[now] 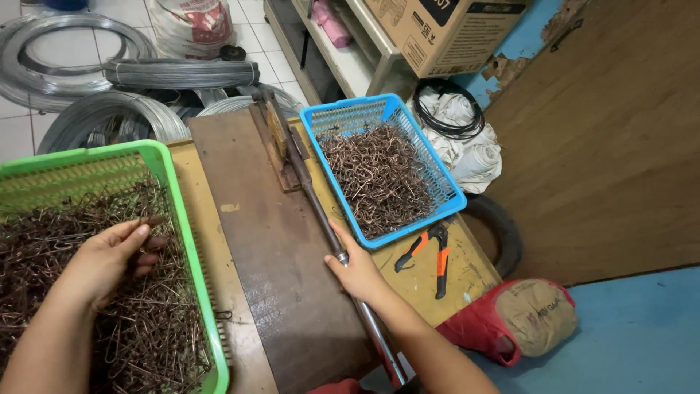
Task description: Bending small metal clips using a manual jig and lever assembly.
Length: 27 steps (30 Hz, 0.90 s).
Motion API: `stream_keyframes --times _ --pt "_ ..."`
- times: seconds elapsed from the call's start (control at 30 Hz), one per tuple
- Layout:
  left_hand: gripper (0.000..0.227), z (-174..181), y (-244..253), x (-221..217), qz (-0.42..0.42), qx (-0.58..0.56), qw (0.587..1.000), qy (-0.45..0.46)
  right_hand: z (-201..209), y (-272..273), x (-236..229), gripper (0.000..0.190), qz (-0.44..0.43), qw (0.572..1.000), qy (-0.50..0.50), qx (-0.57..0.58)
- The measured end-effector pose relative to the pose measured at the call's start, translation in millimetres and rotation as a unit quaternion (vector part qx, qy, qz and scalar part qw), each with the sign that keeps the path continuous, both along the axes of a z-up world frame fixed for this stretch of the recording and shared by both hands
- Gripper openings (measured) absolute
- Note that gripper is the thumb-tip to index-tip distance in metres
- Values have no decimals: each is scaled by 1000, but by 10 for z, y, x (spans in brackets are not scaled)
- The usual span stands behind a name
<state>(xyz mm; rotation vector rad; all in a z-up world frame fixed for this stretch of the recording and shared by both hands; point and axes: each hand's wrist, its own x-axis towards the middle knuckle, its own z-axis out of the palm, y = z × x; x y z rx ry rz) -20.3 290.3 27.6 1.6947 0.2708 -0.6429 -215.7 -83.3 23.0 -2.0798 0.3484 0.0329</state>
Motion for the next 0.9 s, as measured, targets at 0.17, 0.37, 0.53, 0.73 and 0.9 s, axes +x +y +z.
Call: stream_keyframes --times 0.17,0.37,0.53,0.73,0.9 --pt "35 314 -101 -110 -6 35 999 17 98 36 -9 74 -4 1000 21 -2" --pt "30 -196 36 49 5 -117 993 3 216 87 -12 75 -17 998 48 22" --pt "31 -119 -51 0 -5 -61 998 -28 67 38 -4 74 -15 999 30 17" --pt "52 259 -217 -159 -10 -140 990 -9 -6 7 7 73 -1 1000 0 8" --pt "51 124 -211 -115 -22 -132 989 -56 174 91 -2 74 -33 997 52 39"
